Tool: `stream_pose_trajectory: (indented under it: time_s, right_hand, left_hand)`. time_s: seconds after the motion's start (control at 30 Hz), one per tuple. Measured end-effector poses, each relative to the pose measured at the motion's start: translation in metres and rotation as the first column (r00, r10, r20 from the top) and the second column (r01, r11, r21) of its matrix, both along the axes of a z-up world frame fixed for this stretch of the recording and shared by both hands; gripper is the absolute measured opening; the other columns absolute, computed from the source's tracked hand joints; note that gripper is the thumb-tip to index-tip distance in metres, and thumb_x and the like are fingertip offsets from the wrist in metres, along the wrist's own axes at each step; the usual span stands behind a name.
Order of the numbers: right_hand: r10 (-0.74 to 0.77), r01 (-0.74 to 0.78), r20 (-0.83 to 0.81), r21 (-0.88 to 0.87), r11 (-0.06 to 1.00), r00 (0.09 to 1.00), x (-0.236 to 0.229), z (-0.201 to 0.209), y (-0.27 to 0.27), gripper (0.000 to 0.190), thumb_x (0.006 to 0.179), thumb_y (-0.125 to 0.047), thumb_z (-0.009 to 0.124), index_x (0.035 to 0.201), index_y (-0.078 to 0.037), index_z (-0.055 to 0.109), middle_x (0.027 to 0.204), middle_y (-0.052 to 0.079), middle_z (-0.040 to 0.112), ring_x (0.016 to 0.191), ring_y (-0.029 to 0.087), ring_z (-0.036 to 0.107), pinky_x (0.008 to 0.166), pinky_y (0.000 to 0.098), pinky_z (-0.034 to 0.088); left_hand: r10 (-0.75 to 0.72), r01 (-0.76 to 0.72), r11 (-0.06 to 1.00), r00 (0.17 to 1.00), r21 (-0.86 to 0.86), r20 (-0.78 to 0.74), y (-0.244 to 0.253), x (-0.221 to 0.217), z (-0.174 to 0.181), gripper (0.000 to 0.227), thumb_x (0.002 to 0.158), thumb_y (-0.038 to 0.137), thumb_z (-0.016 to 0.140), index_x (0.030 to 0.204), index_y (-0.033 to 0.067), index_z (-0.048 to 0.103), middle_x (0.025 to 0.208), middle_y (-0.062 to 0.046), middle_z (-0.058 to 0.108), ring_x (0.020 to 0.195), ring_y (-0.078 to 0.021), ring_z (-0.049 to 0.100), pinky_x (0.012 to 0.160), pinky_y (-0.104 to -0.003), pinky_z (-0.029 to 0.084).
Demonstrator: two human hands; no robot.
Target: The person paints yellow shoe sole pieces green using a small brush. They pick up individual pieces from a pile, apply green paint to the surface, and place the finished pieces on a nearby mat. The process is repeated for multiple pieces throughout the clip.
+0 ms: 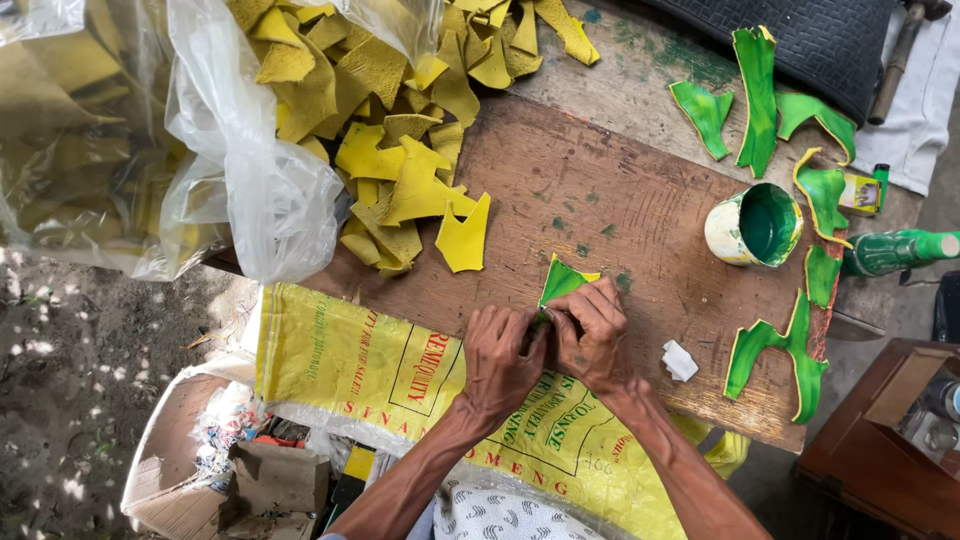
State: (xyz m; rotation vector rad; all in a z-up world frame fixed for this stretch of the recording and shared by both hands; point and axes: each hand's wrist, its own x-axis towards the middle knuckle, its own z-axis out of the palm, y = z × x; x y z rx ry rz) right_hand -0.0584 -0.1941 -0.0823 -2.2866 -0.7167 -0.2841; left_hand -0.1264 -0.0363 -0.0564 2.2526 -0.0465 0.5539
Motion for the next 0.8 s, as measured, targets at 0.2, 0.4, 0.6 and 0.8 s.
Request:
stream_pose_trajectory:
  time_s: [0.2, 0.4, 0.6, 0.8]
  right_hand:
    - [-0.265, 0.268, -0.051, 0.046, 0.962, 0.963, 0.029, 0.012, -0.024, 0.016, 0.098, -0.022, 0.068, 0.088, -0.009, 0.070, 0.085, 0.007, 0.069, 0.081, 0.019, 0.060, 0.080, 0.0441, 0.047]
    - [-0.329, 0.325, -0.062, -0.063, 0.944, 0.942, 0.019, 0.009, -0.001, 0.017, 0.099, -0.018, 0.069, 0.084, -0.009, 0.070, 0.078, 0.008, 0.064, 0.083, 0.022, 0.058, 0.075, 0.0402, 0.048]
    - [-0.072, 0.083, 0.117, -0.086, 0.993, 0.990, 0.018, 0.006, 0.010, 0.015, 0.097, -0.020, 0.071, 0.086, -0.011, 0.074, 0.079, 0.004, 0.069, 0.085, 0.022, 0.056, 0.084, 0.0422, 0.039]
    - [0.042, -0.042, 0.135, -0.002, 0.999, 0.990, 0.027, 0.013, -0.002, 0.021, 0.100, -0.015, 0.060, 0.083, -0.015, 0.073, 0.078, 0.002, 0.066, 0.086, 0.020, 0.055, 0.095, 0.0411, 0.041]
  left_hand:
    - [0.025, -0.026, 0.999, 0.999, -0.047, -0.020, -0.002, 0.000, 0.002, 0.020, 0.084, 0.007, 0.080, 0.096, 0.0042, 0.064, 0.084, -0.007, 0.063, 0.077, -0.0254, 0.057, 0.072, -0.041, 0.041]
    - [0.023, -0.023, 0.998, 1.000, -0.053, -0.013, -0.001, -0.002, 0.003, 0.020, 0.083, 0.008, 0.080, 0.095, 0.0049, 0.064, 0.084, -0.008, 0.062, 0.079, -0.0268, 0.057, 0.073, -0.041, 0.041]
    - [0.007, -0.006, 0.997, 1.000, -0.071, 0.002, 0.000, 0.000, 0.004, 0.020, 0.083, 0.006, 0.078, 0.096, 0.0056, 0.063, 0.087, -0.008, 0.063, 0.082, -0.0270, 0.058, 0.075, -0.041, 0.041]
    - [0.023, -0.022, 0.997, 1.000, -0.075, 0.011, -0.003, 0.001, 0.003, 0.020, 0.082, 0.006, 0.079, 0.093, 0.0054, 0.063, 0.085, -0.009, 0.063, 0.081, -0.0276, 0.058, 0.074, -0.041, 0.041]
